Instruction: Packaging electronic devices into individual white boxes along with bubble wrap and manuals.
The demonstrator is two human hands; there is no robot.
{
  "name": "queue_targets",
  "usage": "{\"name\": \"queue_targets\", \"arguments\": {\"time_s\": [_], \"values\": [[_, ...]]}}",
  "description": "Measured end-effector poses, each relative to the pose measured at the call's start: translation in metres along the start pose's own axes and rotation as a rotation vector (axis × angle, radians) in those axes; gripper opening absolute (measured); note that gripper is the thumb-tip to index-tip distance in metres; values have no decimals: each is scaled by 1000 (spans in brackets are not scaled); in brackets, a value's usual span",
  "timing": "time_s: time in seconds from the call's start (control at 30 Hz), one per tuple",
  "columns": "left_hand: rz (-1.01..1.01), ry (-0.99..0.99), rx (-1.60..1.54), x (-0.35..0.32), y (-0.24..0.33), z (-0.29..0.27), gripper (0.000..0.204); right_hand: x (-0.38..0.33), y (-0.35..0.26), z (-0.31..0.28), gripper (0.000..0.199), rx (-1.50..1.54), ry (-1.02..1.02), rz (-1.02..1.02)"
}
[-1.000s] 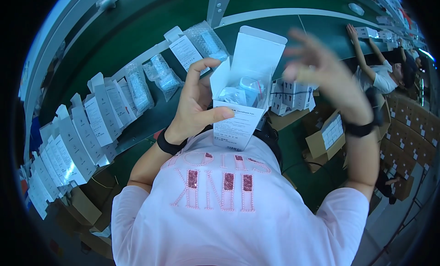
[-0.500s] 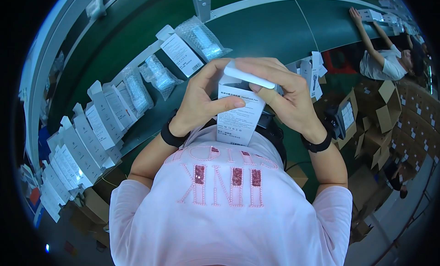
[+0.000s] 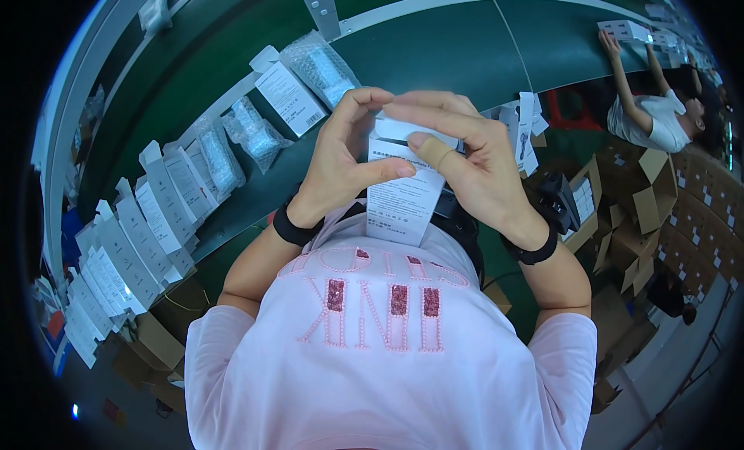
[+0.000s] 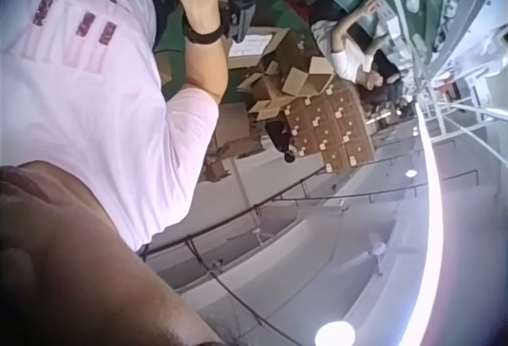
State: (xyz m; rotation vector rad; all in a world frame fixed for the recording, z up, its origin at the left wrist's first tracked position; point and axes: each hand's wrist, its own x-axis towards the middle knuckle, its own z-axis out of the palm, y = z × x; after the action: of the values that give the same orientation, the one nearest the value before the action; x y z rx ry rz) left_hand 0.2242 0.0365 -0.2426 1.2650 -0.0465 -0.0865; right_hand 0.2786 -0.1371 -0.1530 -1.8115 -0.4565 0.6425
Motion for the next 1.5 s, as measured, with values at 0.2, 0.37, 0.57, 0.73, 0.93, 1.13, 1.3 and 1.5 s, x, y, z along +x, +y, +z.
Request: {"name": "queue_targets", "arguments": {"time_s": [0.2, 0.37, 0.57, 0.73, 0.93, 1.13, 1.3, 1.5], "values": [[12, -23, 11, 8, -7, 4, 68, 1, 6, -20, 30, -303, -212, -150], [-85, 5, -140, 9, -11, 16, 58, -5, 17, -32, 58, -399, -299, -187], [-78, 250, 350, 29, -33, 17, 78, 22, 79, -66, 66, 111, -100, 217], [-208, 1073, 927, 16, -113, -92, 113, 111, 206, -175, 59, 74, 157, 412], [-616, 996, 614, 25, -125, -131, 108, 152, 364, -283, 81, -281, 482, 365], [79, 962, 808, -61, -71, -71, 85, 151, 196, -116, 78, -503, 326, -126], [321, 600, 863, -81, -23, -50, 98, 108, 41, -28, 58, -376, 198, -560], [475, 524, 881, -86, -7, -55, 98, 64, -39, -4, 23, -447, -315, -1080]]}}
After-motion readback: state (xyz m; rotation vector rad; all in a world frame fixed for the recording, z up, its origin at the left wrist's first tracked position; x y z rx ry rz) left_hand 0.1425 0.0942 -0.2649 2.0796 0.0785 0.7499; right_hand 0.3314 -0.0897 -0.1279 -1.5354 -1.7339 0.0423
